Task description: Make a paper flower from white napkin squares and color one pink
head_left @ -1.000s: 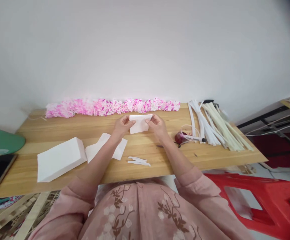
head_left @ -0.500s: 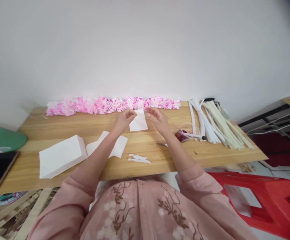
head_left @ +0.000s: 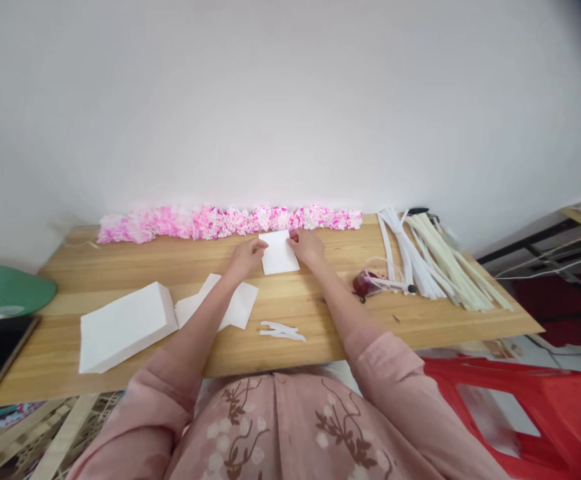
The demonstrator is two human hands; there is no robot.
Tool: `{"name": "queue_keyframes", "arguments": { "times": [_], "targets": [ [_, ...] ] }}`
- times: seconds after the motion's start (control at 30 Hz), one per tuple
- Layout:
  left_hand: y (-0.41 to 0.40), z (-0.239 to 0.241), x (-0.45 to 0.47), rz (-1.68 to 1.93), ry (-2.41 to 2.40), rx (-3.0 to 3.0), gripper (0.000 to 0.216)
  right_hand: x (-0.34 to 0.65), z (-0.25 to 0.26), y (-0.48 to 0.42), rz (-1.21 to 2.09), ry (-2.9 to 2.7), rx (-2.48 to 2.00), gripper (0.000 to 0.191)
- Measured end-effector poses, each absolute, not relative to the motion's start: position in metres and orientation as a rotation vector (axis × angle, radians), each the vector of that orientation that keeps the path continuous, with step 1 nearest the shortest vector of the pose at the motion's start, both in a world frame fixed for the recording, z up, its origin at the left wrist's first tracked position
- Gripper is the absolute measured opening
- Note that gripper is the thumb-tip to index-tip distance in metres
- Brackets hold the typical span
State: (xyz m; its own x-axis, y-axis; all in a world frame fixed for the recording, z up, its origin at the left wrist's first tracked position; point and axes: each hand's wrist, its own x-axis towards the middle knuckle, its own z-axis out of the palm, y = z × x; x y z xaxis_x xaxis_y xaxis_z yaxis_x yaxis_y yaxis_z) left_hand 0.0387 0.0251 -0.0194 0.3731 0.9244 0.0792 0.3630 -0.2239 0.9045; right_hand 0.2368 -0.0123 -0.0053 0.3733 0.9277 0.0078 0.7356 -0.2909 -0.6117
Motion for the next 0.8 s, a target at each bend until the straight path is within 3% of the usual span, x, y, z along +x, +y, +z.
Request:
{"name": "queue_keyframes", "arguments": {
  "times": [0.1,0.23,0.3,0.37,0.53,0.8],
  "targets": [
    [0.025,-0.011,0.036,0.887,1.192,1.793,0.039,0.239,-0.003,-0.016,0.540,-1.443,-1.973,0.011],
    [0.024,0.010,0.030,1.034,1.186,1.766,0.084,0.243,0.015,-0.036,0.632,-1.461,-1.706,0.019],
    [0.021,0.021,0.028,1.008,1.035,1.606,0.097,0.243,0.025,-0.048,0.722,-1.376,-1.470,0.021],
    [0.015,0.028,0.028,0.906,0.829,1.434,0.091,0.241,0.032,-0.058,0.786,-1.287,-1.335,0.024],
    [0.000,0.027,0.035,0.909,0.716,1.270,0.045,0.235,0.026,-0.071,0.840,-1.216,-1.255,0.028],
    [-0.006,0.005,0.041,0.959,0.720,1.172,0.039,0.231,0.000,-0.073,0.815,-1.275,-1.335,0.048]
  ]
}}
